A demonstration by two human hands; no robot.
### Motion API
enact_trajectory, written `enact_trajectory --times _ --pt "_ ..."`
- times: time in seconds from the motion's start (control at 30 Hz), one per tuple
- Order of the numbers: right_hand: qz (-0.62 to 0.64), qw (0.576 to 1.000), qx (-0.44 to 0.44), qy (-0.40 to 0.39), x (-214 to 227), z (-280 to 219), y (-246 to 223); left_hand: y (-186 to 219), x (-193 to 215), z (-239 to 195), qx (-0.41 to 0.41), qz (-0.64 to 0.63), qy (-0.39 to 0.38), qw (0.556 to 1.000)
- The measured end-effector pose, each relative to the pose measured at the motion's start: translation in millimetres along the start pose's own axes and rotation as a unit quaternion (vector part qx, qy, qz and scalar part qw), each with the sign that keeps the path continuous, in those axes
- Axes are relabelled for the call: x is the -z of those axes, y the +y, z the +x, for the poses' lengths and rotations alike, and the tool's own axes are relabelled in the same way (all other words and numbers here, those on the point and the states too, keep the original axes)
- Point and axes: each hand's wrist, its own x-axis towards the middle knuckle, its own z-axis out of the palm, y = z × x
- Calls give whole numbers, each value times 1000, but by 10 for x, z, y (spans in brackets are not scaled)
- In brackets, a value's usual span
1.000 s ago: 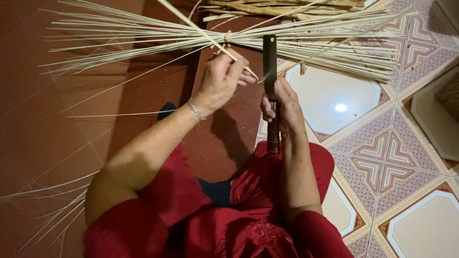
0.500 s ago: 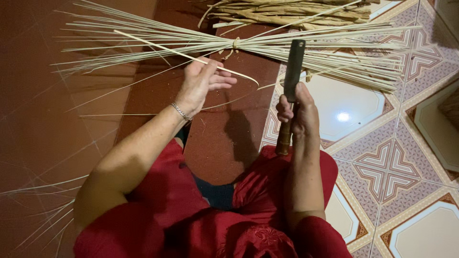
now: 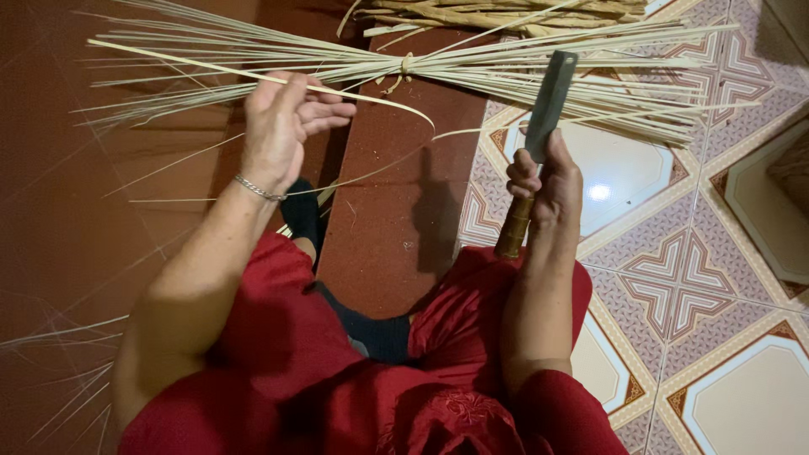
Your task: The person sits on the floor and uses a knife to shave thin strips from long, thin sticks. They hold the stick in their left hand and the knife in their right, repeatedly scraping the blade along the stick to remove thin layers.
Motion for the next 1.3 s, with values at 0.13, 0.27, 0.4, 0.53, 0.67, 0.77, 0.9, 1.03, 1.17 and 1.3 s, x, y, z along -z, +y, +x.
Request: enact_trajectory --times 0.13,0.27,0.4,0.53,0.67,0.77,0.9,1.03,1.17,1.3 --pt "17 1000 1 5 135 39 -107 65 162 -26 -10 23 15 1000" --pt "31 999 3 18 270 54 -184 110 338 -32 -24 12 39 999" --pt "23 999 21 45 371 81 -202 162 536 -68 -40 -19 51 998" --pt "49 998 29 29 384 78 -259 217 573 -91 -45 -20 59 997" --pt "33 997 65 14 215 -6 -266 217 332 -107 -13 -28 42 999" --pt "13 994 70 -77 -9 -79 -199 178 90 -127 -24 -61 5 998" --pt "-52 994 33 -94 -319 -102 78 171 -136 -119 -40 -70 -7 997" --pt "-81 992 -61 -79 -515 -39 437 193 -255 -114 -43 -95 -30 994" --pt "-97 987 -121 -41 -598 14 759 201 -340 -135 -46 -108 -34 992" --pt "-108 985 -133 -27 -533 69 912 203 -435 -150 -63 -80 -45 994"
